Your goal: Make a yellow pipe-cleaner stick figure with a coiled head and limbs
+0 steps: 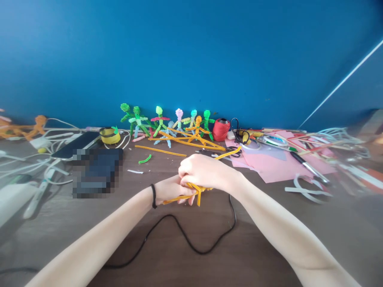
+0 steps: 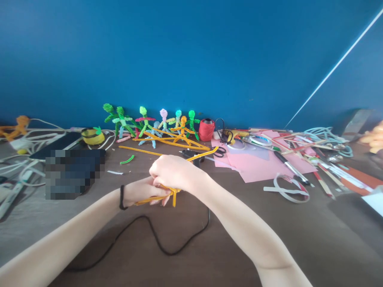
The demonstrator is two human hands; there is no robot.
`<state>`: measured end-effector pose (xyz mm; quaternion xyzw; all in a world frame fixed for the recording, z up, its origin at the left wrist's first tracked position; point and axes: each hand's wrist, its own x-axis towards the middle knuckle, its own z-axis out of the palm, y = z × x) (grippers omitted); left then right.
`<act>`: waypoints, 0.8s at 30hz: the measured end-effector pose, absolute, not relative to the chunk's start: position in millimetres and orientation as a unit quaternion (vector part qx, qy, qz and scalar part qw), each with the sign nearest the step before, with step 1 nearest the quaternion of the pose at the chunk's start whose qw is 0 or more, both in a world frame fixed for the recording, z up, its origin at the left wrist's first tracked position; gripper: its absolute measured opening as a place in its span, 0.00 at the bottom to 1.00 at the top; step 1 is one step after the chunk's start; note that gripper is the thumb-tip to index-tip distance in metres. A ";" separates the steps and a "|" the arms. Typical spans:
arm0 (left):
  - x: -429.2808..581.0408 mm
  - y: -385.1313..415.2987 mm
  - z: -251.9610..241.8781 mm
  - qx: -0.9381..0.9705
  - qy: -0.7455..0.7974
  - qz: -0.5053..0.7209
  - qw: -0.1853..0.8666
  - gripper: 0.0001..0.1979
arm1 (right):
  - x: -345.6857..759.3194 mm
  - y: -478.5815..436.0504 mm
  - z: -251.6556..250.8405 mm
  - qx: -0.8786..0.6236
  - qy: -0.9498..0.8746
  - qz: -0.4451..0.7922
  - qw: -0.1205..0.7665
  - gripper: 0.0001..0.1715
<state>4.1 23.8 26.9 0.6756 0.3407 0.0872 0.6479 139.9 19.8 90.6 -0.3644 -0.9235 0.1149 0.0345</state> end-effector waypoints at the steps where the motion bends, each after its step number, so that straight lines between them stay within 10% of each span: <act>1: 5.1 23.6 26.4 0.670 0.360 0.110 0.640 0.10 | 136.9 16.7 93.4 -0.371 -0.924 0.090 0.012 0.09; 13: 1.2 41.8 20.5 0.421 0.421 0.399 0.697 0.03 | 147.5 18.4 93.0 -0.477 -0.858 0.140 0.129 0.09; 24: -7.8 51.3 25.2 0.368 0.350 0.418 0.753 0.06 | 156.5 25.7 85.8 -0.486 -0.830 0.206 0.181 0.09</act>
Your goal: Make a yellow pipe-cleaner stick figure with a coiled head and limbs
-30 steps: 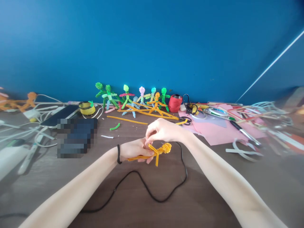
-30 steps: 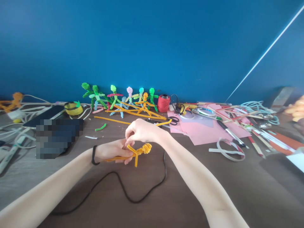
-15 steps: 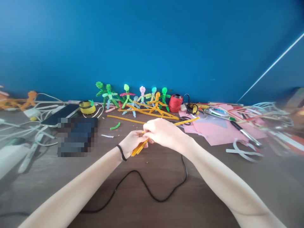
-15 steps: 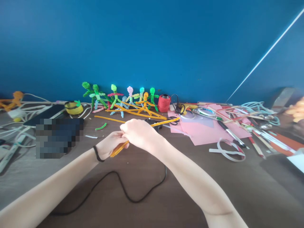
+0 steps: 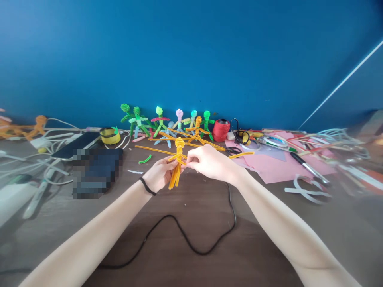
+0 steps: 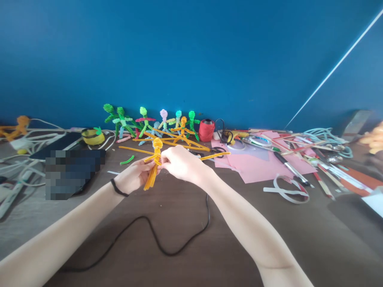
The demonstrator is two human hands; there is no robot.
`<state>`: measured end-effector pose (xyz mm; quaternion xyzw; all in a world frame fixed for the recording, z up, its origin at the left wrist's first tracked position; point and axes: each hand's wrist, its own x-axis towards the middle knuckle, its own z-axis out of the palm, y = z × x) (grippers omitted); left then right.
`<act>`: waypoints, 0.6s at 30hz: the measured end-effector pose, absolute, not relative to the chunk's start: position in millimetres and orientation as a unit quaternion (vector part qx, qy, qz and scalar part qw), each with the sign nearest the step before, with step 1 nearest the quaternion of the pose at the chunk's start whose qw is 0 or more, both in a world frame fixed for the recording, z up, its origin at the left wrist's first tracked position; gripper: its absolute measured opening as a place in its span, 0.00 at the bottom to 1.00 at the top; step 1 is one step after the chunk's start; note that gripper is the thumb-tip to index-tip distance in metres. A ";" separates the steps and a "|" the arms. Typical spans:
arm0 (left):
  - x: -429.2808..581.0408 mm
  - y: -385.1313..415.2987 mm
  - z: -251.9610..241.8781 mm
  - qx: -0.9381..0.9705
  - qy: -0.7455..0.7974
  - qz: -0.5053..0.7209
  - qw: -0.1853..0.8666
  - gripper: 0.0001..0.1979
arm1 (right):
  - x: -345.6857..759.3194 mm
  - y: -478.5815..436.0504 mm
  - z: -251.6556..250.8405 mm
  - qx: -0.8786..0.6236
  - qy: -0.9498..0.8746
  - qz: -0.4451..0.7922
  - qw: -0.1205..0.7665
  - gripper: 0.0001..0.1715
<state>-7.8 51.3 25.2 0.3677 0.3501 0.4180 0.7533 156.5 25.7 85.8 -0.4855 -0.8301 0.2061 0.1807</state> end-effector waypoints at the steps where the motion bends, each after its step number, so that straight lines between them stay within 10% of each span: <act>1: -7.8 51.5 25.7 0.366 0.341 0.420 0.757 0.05 | 157.0 26.5 85.2 -0.486 -0.830 0.206 0.180 0.09; 18: -6.1 49.2 27.9 0.363 0.321 0.464 0.742 0.03 | 158.5 27.4 84.7 -0.501 -0.823 0.201 0.178 0.09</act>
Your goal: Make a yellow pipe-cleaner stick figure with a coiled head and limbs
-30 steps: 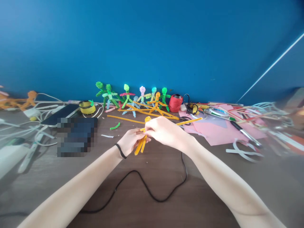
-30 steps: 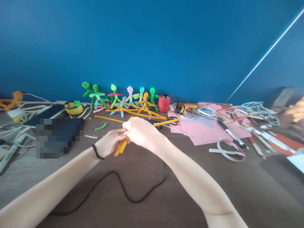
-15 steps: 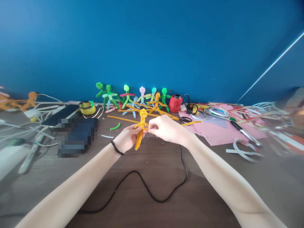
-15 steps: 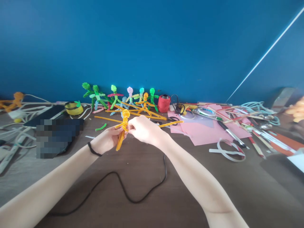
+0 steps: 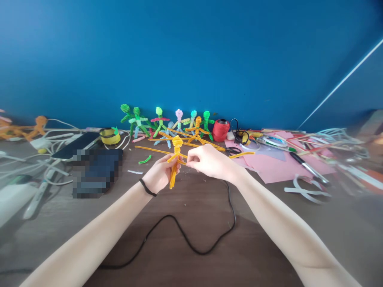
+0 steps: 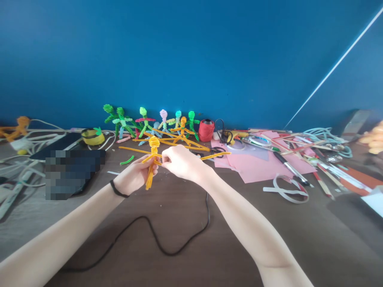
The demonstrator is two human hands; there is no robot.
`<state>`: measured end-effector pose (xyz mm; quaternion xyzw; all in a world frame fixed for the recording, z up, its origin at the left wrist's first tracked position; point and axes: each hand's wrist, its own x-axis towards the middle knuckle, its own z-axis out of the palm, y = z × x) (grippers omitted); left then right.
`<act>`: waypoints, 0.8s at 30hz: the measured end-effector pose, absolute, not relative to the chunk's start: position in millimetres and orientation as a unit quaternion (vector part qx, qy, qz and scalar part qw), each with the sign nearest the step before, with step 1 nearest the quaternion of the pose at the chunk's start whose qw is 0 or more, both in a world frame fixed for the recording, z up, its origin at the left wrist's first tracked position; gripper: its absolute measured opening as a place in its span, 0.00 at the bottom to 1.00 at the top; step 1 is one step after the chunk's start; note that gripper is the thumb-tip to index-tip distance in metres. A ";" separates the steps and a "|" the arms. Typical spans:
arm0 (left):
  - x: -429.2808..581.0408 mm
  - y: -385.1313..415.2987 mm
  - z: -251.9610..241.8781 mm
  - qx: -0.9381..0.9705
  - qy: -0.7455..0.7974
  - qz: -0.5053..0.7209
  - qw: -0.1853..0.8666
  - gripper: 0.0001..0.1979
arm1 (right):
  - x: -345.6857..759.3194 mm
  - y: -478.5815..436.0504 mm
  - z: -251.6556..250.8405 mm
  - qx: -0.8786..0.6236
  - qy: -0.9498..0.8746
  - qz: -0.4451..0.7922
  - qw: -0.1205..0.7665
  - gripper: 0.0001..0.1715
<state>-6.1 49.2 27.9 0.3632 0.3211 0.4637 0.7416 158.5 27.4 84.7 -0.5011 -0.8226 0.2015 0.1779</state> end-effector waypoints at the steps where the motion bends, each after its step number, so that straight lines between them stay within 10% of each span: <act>1: -6.3 49.1 28.9 0.355 0.319 0.464 0.746 0.03 | 159.5 28.0 84.6 -0.504 -0.820 0.202 0.180 0.09; 24: -5.1 45.8 34.0 0.332 0.311 0.458 0.764 0.05 | 182.6 61.6 64.3 -0.441 -0.785 0.399 0.176 0.14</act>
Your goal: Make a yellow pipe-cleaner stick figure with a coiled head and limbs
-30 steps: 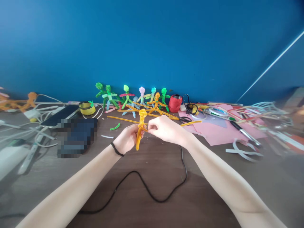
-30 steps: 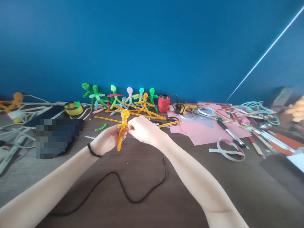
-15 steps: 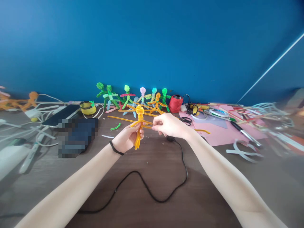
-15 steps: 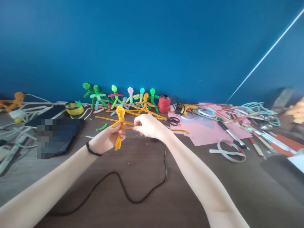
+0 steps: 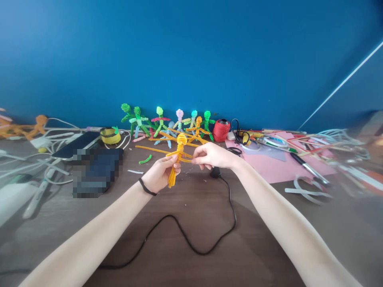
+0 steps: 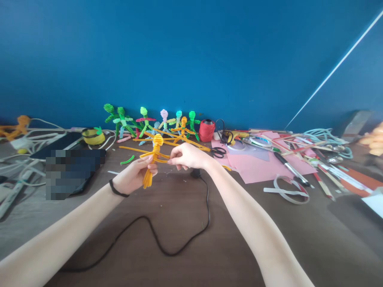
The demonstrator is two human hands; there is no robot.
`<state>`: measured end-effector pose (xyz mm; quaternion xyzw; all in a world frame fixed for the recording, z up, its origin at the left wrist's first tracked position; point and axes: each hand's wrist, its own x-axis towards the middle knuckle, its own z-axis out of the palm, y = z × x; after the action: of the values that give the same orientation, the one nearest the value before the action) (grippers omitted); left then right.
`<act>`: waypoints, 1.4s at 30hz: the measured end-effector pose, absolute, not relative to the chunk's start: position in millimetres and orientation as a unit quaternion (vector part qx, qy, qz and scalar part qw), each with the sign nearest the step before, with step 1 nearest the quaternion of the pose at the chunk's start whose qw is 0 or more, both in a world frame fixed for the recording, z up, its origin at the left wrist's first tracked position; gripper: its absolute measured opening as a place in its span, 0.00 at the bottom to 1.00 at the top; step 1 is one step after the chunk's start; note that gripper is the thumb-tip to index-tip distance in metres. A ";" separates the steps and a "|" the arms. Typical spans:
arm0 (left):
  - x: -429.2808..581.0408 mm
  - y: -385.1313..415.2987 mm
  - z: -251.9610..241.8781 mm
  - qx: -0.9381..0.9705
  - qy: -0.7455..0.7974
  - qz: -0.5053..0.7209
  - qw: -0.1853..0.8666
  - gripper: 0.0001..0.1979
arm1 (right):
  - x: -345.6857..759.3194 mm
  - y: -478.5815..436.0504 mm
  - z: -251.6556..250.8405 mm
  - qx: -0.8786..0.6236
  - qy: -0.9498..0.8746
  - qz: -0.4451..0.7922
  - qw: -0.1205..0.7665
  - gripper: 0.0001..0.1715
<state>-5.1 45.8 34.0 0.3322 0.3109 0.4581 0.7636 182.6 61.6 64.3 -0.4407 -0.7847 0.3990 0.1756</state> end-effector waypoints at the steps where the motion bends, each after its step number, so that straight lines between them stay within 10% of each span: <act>1: -5.3 45.8 34.1 0.331 0.313 0.454 0.766 0.06 | 184.0 63.1 63.3 -0.433 -0.782 0.412 0.173 0.14; 9: -6.1 40.1 35.9 0.342 0.248 0.360 0.832 0.01 | 194.7 70.6 56.9 -0.370 -0.770 0.502 0.131 0.16; 28: -2.0 29.4 25.3 0.506 0.335 0.114 0.787 0.03 | 167.3 47.5 74.6 -0.379 -0.884 0.225 0.154 0.06; 42: 0.7 32.6 20.8 0.470 0.393 0.218 0.760 0.02 | 143.3 14.7 97.7 -0.378 -0.917 0.089 0.095 0.11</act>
<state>0.7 32.6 20.8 0.4697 0.3930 0.2176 0.7600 143.3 14.7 97.7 -0.3778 -0.9167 0.0895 0.0947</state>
